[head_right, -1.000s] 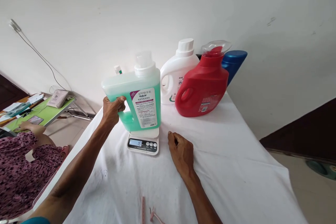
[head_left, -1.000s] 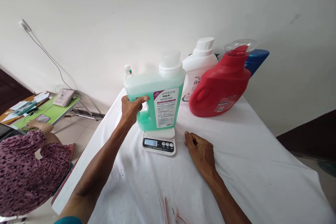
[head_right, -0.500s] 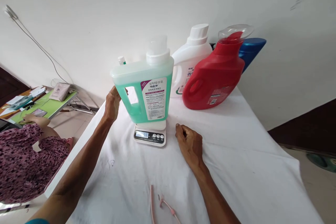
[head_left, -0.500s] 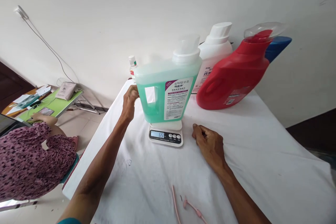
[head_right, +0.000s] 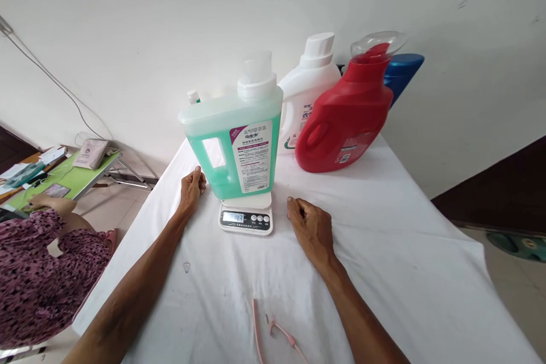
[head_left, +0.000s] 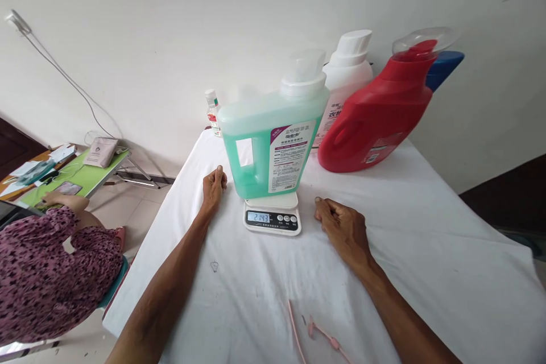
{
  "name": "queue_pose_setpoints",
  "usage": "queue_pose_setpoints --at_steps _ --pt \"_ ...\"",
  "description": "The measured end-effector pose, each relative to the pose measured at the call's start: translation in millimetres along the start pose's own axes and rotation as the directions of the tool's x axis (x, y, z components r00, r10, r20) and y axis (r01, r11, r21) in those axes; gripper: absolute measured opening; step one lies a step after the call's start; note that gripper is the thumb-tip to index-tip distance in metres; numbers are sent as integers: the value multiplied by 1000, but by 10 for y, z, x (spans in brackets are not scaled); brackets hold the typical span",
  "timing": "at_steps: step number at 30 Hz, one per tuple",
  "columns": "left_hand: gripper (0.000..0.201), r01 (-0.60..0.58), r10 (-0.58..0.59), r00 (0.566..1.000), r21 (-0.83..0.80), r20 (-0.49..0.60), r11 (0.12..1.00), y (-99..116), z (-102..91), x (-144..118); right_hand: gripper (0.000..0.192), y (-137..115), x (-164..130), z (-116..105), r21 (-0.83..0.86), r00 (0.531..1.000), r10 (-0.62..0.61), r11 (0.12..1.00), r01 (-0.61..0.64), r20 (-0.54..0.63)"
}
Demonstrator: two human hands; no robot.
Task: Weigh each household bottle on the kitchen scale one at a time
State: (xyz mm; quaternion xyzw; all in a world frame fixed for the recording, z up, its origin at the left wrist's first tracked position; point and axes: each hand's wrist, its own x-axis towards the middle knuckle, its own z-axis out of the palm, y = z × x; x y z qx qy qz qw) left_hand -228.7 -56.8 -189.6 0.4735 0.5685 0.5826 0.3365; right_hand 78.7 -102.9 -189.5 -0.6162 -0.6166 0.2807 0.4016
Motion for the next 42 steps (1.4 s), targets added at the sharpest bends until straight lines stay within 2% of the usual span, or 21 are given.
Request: queue_pose_setpoints --at_steps 14,29,42 --pt "58 6 -7 1000 84 7 996 26 22 -6 49 -16 -10 3 -7 1000 22 1000 -22 9" --pt "53 0 -1 1000 97 12 995 -18 20 7 49 27 -3 24 -8 1000 -23 1000 23 -12" --pt "54 4 -5 1000 127 15 992 28 23 -7 48 11 -14 27 -13 1000 -17 1000 17 -6"
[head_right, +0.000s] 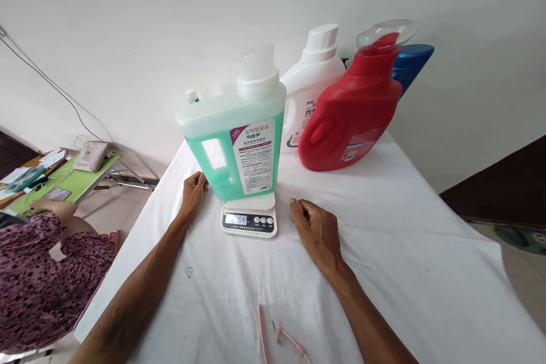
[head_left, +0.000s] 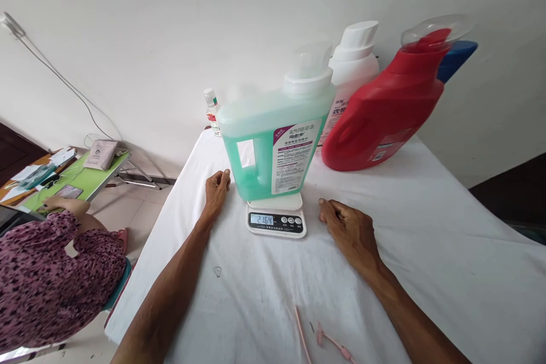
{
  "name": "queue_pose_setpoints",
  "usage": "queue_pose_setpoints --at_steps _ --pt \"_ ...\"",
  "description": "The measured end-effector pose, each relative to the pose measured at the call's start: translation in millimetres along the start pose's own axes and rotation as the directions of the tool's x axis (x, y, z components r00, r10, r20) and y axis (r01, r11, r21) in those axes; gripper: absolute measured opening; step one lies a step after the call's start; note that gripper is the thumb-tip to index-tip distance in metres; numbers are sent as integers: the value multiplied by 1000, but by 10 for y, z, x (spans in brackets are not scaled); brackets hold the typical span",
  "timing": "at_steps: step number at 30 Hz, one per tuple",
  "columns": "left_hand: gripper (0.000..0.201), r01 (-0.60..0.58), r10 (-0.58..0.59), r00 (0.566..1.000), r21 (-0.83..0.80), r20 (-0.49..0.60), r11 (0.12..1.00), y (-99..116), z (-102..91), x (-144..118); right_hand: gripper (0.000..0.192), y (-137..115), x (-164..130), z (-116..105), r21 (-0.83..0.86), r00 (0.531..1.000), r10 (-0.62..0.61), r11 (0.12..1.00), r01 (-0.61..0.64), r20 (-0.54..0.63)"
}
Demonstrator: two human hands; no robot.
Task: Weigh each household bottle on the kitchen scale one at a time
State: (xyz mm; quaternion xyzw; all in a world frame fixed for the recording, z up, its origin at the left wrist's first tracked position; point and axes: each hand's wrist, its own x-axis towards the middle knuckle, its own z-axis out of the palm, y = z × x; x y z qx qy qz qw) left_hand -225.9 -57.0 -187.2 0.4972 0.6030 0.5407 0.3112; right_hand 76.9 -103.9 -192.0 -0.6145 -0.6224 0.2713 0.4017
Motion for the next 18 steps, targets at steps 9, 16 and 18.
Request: queue_pose_setpoints --at_steps 9,16,18 --pt "55 9 -9 1000 3 -4 1000 8 4 0 50 22 25 12 -16 1000 1 1000 -1 -9" --pt "57 -4 4 1000 -35 -6 999 50 16 -16 50 13 10 4 -1 1000 6 1000 -6 -7" --pt "57 -2 2 1000 -27 -9 1000 43 15 -15 50 12 8 3 6 1000 6 1000 -6 -8"
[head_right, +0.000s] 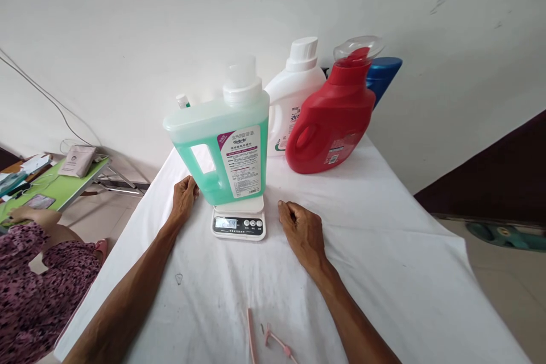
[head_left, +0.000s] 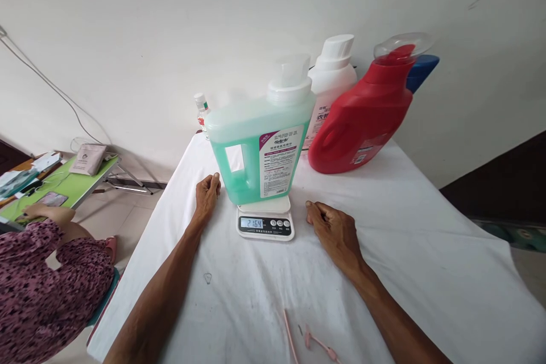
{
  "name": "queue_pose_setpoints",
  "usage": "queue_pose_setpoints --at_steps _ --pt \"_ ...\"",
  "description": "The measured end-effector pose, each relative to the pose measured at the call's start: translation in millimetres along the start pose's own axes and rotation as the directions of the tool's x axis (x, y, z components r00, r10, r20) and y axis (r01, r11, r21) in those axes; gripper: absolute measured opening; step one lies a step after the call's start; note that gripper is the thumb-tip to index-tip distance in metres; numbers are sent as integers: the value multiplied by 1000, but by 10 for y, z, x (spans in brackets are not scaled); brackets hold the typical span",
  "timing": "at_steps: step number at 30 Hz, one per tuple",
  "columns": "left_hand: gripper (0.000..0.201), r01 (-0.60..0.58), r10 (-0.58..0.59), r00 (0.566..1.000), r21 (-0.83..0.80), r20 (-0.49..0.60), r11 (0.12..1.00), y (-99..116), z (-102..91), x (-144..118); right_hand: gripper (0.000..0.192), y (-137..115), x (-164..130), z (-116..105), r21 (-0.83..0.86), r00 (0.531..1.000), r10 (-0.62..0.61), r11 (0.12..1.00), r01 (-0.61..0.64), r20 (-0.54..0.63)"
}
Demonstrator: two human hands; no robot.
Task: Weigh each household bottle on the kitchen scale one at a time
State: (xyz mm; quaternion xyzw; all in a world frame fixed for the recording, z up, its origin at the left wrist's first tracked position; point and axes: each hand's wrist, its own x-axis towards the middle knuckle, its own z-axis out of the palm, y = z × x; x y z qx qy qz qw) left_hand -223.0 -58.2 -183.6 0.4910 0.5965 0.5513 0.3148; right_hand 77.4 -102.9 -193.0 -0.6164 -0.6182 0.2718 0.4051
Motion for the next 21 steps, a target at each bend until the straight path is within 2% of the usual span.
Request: queue_pose_setpoints --at_steps 9,21 --pt "57 10 -10 1000 22 5 1000 -15 -10 11 49 -7 5 0 -9 1000 -30 1000 30 -5" --pt "56 3 -3 1000 3 7 1000 -25 -21 14 48 -3 5 14 5 1000 -6 1000 6 -4"
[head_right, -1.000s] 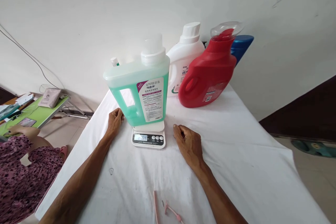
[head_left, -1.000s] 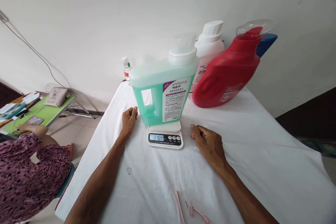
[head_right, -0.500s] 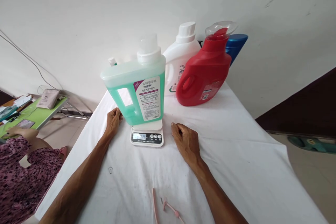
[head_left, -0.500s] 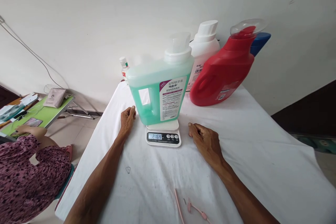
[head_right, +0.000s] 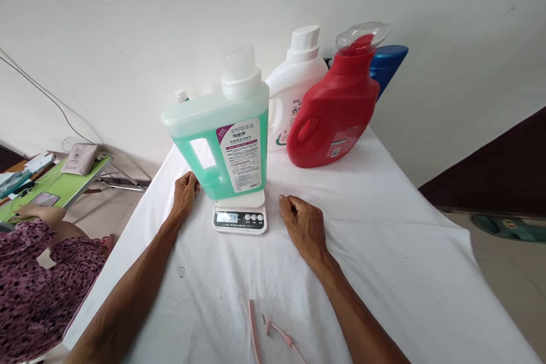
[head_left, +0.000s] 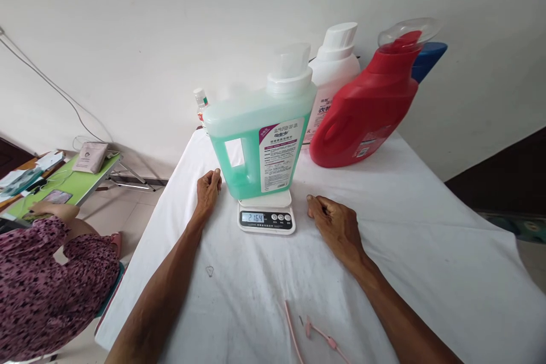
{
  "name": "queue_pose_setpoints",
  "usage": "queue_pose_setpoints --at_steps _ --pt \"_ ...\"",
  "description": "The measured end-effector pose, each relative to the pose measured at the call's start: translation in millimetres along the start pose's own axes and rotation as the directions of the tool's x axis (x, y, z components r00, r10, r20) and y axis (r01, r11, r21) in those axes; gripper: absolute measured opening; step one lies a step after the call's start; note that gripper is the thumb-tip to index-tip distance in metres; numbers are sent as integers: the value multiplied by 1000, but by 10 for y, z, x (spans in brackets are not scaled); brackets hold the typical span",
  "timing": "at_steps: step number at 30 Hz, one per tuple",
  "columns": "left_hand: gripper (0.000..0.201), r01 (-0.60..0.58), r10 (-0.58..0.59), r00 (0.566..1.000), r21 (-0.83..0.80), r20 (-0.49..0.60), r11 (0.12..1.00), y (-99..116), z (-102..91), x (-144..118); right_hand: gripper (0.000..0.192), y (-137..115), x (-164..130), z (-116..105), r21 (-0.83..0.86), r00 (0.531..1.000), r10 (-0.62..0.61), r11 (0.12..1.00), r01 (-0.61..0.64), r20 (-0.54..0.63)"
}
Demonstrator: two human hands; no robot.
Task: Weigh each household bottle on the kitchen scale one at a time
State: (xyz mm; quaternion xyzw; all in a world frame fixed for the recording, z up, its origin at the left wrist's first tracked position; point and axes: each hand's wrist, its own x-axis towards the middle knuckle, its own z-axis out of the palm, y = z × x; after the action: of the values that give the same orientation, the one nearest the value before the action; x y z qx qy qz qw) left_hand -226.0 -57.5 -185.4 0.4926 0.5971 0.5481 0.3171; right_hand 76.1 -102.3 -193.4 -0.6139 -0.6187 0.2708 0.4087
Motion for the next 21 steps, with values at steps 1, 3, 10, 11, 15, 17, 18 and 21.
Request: queue_pose_setpoints --at_steps 1,3,10,11,15,17,18,21 --pt "56 1 -1 1000 1 -1 1000 7 1 -4 48 0 -1 -1 1 1000 -3 1000 3 -1" --pt "57 -1 1 1000 1 -2 1000 13 6 -12 49 -1 -1 -3 0 1000 -9 1000 9 1" --pt "61 1 -6 999 -116 -48 993 66 -16 16 48 10 11 2 -8 1000 -14 1000 14 -2" --pt "62 -33 22 997 -151 -76 988 127 -33 34 48 14 13 3 -8 1000 -11 1000 11 -1" --pt "69 -253 237 967 -218 -97 943 528 -66 91 48 19 15 -1 -4 1000 -3 1000 3 -2" --pt "70 -340 336 940 -208 -56 917 744 -29 88 48 15 10 -5 11 1000 -4 1000 4 2" --pt "69 -373 374 927 -196 -33 907 836 5 78 48 13 8 -6 18 1000 -6 1000 6 2" --pt "62 -399 412 908 -151 70 905 1022 139 41 48 13 5 -1 33 1000 -13 999 13 -8"
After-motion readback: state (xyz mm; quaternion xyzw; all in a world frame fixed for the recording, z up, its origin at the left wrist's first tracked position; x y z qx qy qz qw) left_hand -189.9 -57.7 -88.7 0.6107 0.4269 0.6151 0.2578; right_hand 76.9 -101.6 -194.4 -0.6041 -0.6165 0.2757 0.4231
